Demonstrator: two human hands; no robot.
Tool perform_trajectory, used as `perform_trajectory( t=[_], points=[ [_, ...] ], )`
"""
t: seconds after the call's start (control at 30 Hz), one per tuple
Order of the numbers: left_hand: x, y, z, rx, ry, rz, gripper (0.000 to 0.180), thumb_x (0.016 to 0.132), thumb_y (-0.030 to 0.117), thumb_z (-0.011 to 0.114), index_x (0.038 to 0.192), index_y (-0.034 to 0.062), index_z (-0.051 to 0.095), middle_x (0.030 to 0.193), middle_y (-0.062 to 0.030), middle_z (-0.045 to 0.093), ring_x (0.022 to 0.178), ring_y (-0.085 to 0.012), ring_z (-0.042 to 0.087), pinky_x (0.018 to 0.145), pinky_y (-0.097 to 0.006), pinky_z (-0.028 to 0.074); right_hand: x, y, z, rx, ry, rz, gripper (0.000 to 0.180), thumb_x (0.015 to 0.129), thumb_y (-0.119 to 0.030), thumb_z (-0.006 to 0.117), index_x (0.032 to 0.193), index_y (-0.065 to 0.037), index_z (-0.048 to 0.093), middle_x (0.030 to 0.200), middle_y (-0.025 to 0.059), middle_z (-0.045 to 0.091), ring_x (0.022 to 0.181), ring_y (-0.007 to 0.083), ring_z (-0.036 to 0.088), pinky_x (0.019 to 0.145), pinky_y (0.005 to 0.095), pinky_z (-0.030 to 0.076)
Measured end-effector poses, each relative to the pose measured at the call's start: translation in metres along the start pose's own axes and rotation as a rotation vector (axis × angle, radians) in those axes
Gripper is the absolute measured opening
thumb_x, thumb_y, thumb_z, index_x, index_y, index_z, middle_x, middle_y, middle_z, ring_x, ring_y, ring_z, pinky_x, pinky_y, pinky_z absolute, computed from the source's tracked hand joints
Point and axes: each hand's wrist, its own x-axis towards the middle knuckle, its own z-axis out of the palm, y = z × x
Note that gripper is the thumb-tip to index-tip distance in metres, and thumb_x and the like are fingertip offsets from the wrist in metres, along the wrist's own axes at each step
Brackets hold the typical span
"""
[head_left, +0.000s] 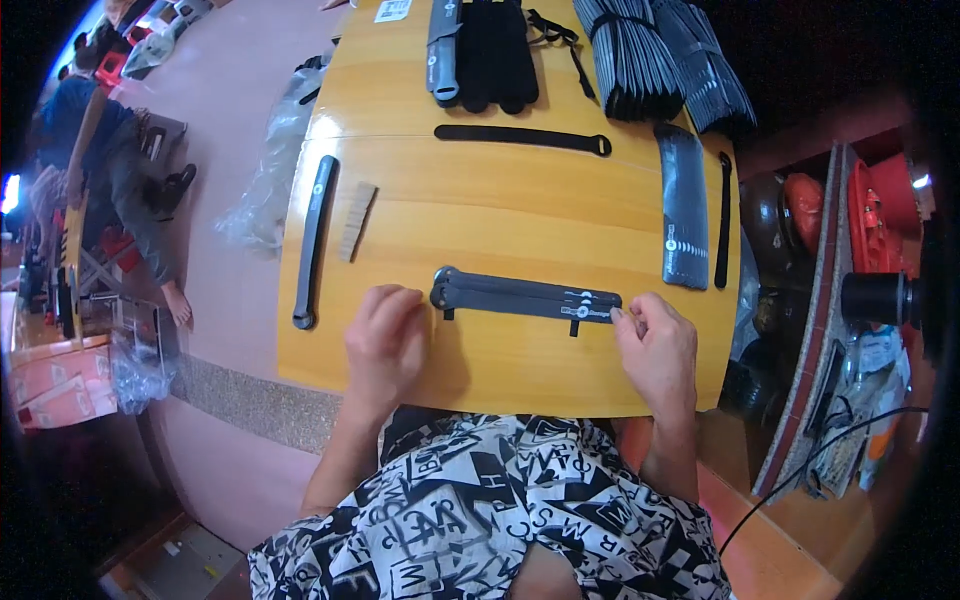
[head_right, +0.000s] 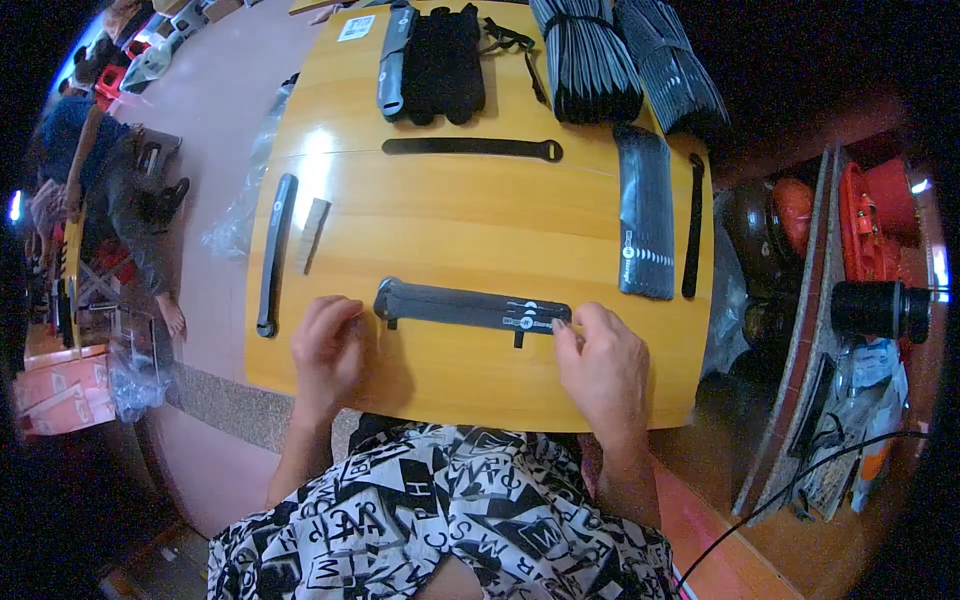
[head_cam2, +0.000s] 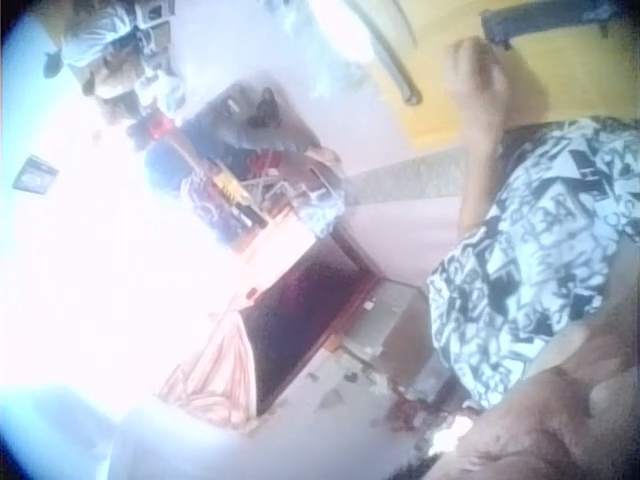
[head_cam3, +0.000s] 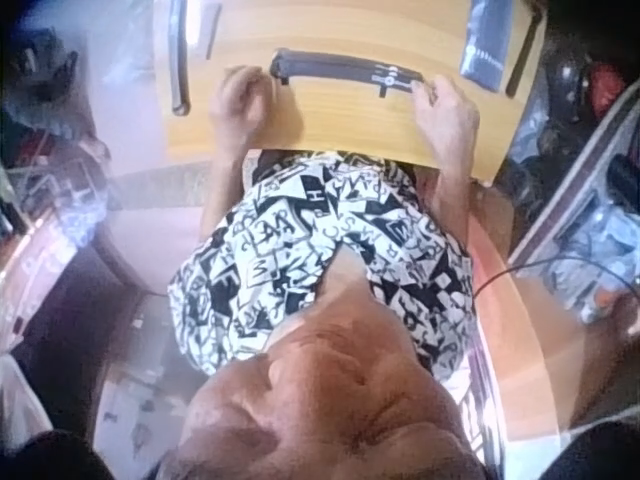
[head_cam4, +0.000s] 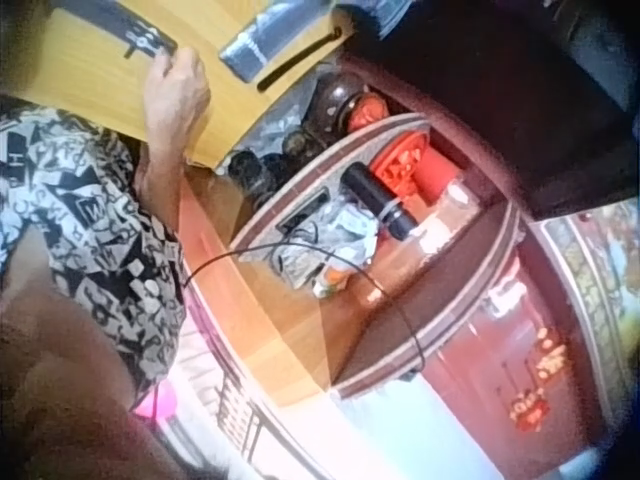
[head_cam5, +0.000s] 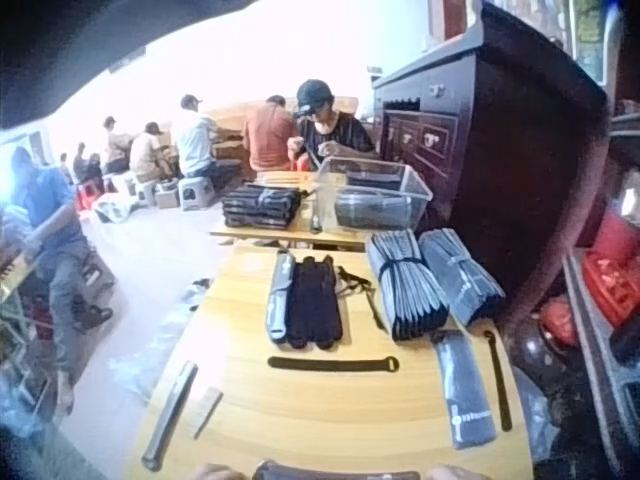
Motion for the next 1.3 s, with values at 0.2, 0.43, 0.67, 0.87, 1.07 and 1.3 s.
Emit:
perform_trajectory(
  t=[0.2, 0.43, 0.67, 0.87, 1.07, 1.3],
  points=[
    [-0.003, 0.015, 0.007, 0.322, -0.086, 0.299, 0.028, 0.07, -0.001, 0.063, 0.098, 0.0035, 0.062, 0.104, -0.0111, 0.061, 0.096, -0.0304, 0.054, 0.083, -0.04, 0.043, 0.012, -0.018, 0.038, 0.015, -0.009, -0.388, 0.018, 0.077, -0.016, 0.067, 0.073, -0.004, 0.054, 0.069, 0.0116, 0.057, 0.061, 0.0294, 0.057, 0.052, 0.0387, 0.044],
    [-0.022, -0.017, -0.001, -0.275, 0.047, -0.067, 0.018, 0.079, -0.008, 0.057, 0.096, -0.0018, 0.06, 0.103, -0.0147, 0.062, 0.095, -0.027, 0.059, 0.081, -0.033, 0.048, 0.014, -0.014, 0.041, -0.022, -0.057, -0.401, 0.022, 0.077, -0.02, 0.068, 0.07, -0.006, 0.052, 0.068, 0.0093, 0.055, 0.061, 0.0293, 0.057, 0.052, 0.0401, 0.044],
    [0.044, 0.011, 0.003, -0.023, 0.075, 0.201, 0.02, 0.076, -0.007, 0.059, 0.095, -0.0022, 0.059, 0.102, -0.015, 0.06, 0.093, -0.03, 0.059, 0.078, -0.034, 0.048, 0.015, -0.005, 0.037, 0.111, -0.013, -0.341, 0.02, 0.077, -0.017, 0.068, 0.07, -0.004, 0.054, 0.065, 0.0103, 0.054, 0.057, 0.0261, 0.056, 0.051, 0.0362, 0.043],
    [0.132, 0.035, 0.074, 0.27, -0.025, 0.646, 0.017, 0.071, 0.0, 0.059, 0.087, 0.0002, 0.058, 0.098, -0.0147, 0.06, 0.09, -0.03, 0.056, 0.075, -0.037, 0.045, 0.023, 0.017, 0.028, 0.493, -0.298, -0.14, 0.015, 0.084, -0.016, 0.064, 0.079, -0.002, 0.062, 0.062, 0.0006, 0.054, 0.057, 0.0057, 0.047, 0.05, 0.0237, 0.038],
    [0.168, 0.038, 0.113, 0.841, -0.267, 0.589, 0.012, 0.075, 0.009, 0.055, 0.083, 0.0025, 0.061, 0.088, -0.0146, 0.063, 0.086, -0.0264, 0.06, 0.07, -0.034, 0.047, 0.014, 0.039, 0.006, 0.853, -0.369, -0.077, 0.022, 0.09, -0.02, 0.058, 0.08, -0.001, 0.063, 0.067, -0.0027, 0.055, 0.061, 0.0029, 0.046, 0.053, 0.0193, 0.037],
    [0.159, 0.035, 0.086, 0.866, -0.356, 0.627, 0.008, 0.074, 0.008, 0.055, 0.08, 0.0034, 0.059, 0.081, -0.0131, 0.064, 0.08, -0.0261, 0.063, 0.066, -0.036, 0.05, -0.007, 0.042, -0.004, 0.921, -0.333, -0.069, 0.019, 0.09, -0.017, 0.057, 0.085, 0.001, 0.063, 0.069, -0.0019, 0.056, 0.061, 0.0023, 0.046, 0.054, 0.0175, 0.037]
  ],
)
